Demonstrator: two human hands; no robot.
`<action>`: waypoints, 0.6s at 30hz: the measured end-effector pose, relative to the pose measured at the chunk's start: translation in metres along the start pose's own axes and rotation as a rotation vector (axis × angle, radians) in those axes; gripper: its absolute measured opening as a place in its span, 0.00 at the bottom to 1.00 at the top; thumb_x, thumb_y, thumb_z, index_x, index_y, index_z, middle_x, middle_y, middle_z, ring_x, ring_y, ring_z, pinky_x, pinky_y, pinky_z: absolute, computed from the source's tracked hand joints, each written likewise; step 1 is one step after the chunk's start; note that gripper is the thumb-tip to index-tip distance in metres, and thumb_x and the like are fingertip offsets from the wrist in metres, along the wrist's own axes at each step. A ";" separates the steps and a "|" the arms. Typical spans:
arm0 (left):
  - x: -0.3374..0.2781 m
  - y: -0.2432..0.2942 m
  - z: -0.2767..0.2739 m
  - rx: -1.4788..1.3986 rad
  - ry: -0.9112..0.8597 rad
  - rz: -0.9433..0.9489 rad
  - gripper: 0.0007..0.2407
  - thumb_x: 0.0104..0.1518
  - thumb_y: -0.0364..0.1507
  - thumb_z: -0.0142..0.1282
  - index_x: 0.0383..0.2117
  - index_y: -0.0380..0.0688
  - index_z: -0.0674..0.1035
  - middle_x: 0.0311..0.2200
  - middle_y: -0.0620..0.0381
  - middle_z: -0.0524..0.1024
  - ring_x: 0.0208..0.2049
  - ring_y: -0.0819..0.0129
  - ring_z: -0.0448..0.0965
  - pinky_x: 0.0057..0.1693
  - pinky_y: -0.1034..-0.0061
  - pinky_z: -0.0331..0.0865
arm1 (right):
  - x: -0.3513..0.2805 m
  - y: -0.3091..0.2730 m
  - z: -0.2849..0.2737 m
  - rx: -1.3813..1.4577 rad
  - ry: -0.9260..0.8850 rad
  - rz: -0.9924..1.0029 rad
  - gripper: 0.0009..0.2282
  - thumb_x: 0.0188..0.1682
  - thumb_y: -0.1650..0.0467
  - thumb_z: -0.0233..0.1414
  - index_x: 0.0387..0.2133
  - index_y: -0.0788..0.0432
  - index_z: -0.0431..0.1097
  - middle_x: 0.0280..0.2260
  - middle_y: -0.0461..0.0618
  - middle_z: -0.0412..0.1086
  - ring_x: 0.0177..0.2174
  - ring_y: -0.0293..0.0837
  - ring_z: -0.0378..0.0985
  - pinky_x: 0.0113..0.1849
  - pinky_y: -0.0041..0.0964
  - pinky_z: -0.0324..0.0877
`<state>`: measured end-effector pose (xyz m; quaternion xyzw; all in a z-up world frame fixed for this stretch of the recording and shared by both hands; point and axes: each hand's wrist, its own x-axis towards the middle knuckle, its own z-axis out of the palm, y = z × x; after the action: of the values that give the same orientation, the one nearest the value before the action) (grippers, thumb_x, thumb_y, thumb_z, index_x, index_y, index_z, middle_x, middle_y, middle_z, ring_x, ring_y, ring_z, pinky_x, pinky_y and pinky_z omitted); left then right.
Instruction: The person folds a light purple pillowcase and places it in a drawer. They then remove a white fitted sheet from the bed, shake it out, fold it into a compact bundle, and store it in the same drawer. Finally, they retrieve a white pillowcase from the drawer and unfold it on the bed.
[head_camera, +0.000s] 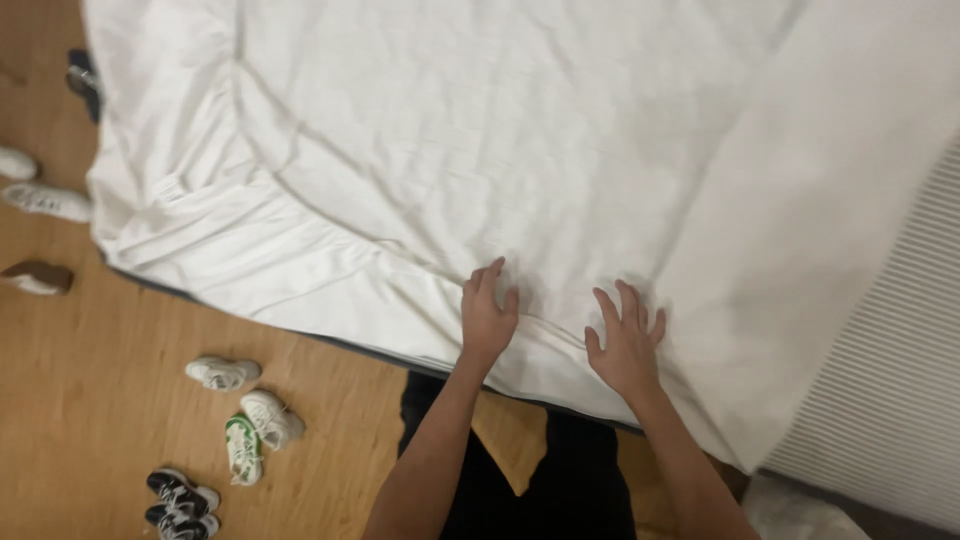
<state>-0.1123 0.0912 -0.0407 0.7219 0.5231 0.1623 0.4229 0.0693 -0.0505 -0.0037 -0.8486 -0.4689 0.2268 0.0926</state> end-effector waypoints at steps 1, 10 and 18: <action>0.008 -0.017 -0.021 0.024 0.067 0.017 0.21 0.57 0.26 0.58 0.58 0.38 0.74 0.50 0.40 0.75 0.53 0.43 0.70 0.59 0.55 0.64 | 0.013 -0.028 0.007 -0.018 -0.074 -0.030 0.28 0.45 0.66 0.55 0.61 0.53 0.61 0.67 0.59 0.50 0.65 0.58 0.50 0.59 0.76 0.37; 0.056 -0.212 -0.253 0.294 0.627 -0.312 0.33 0.52 0.37 0.67 0.64 0.38 0.66 0.63 0.36 0.62 0.64 0.37 0.57 0.65 0.45 0.49 | 0.064 -0.287 0.103 0.093 -0.212 -0.268 0.21 0.47 0.70 0.55 0.56 0.57 0.68 0.64 0.59 0.53 0.61 0.61 0.58 0.57 0.61 0.56; 0.114 -0.309 -0.383 -0.213 0.945 -0.600 0.45 0.54 0.47 0.67 0.70 0.34 0.51 0.68 0.32 0.51 0.69 0.40 0.50 0.70 0.50 0.43 | 0.083 -0.403 0.144 0.114 -0.530 -0.298 0.27 0.47 0.70 0.55 0.62 0.52 0.60 0.64 0.56 0.52 0.54 0.59 0.66 0.52 0.50 0.67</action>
<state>-0.5167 0.3905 -0.0800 0.3442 0.8182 0.3924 0.2409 -0.2649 0.2302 -0.0063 -0.6753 -0.5824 0.4502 0.0467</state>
